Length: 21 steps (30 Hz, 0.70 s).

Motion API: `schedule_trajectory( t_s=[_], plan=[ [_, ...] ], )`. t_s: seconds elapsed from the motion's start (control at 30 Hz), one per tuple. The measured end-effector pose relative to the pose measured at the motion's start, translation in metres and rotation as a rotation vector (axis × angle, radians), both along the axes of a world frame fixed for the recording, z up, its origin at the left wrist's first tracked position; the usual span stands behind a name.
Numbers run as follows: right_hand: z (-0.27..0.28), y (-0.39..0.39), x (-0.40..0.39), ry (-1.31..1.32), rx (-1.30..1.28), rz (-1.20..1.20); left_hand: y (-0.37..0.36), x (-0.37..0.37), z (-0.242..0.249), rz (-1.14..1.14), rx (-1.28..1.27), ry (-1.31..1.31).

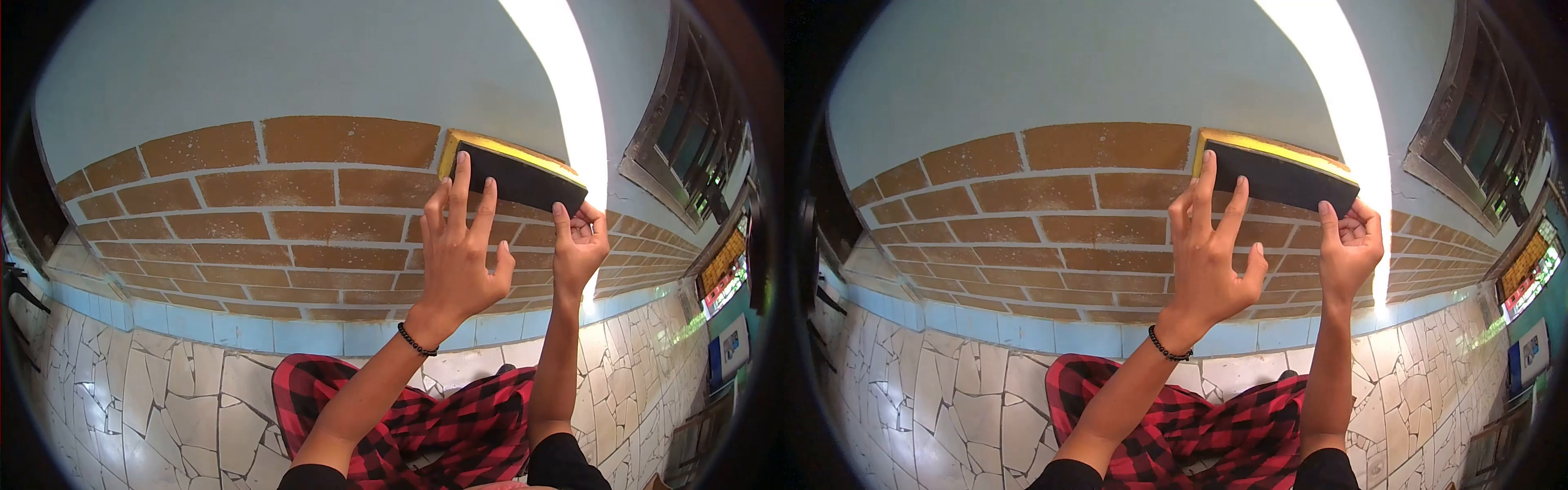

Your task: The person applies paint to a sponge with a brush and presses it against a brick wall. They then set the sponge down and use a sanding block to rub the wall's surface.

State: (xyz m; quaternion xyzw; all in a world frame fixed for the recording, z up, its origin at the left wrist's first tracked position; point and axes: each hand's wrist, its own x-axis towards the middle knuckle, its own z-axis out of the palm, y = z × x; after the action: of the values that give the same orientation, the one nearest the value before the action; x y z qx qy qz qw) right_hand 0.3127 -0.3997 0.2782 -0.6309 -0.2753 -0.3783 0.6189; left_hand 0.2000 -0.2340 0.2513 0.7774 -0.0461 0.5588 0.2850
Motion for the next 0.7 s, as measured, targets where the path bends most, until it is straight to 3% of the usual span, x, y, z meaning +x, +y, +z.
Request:
schedule_trajectory(
  t_s=[0.7],
  plan=[
    [-0.004,0.003,0.012,-0.028,0.056,0.016,0.001,0.002,0.000,0.086,0.077,0.034]
  ],
)
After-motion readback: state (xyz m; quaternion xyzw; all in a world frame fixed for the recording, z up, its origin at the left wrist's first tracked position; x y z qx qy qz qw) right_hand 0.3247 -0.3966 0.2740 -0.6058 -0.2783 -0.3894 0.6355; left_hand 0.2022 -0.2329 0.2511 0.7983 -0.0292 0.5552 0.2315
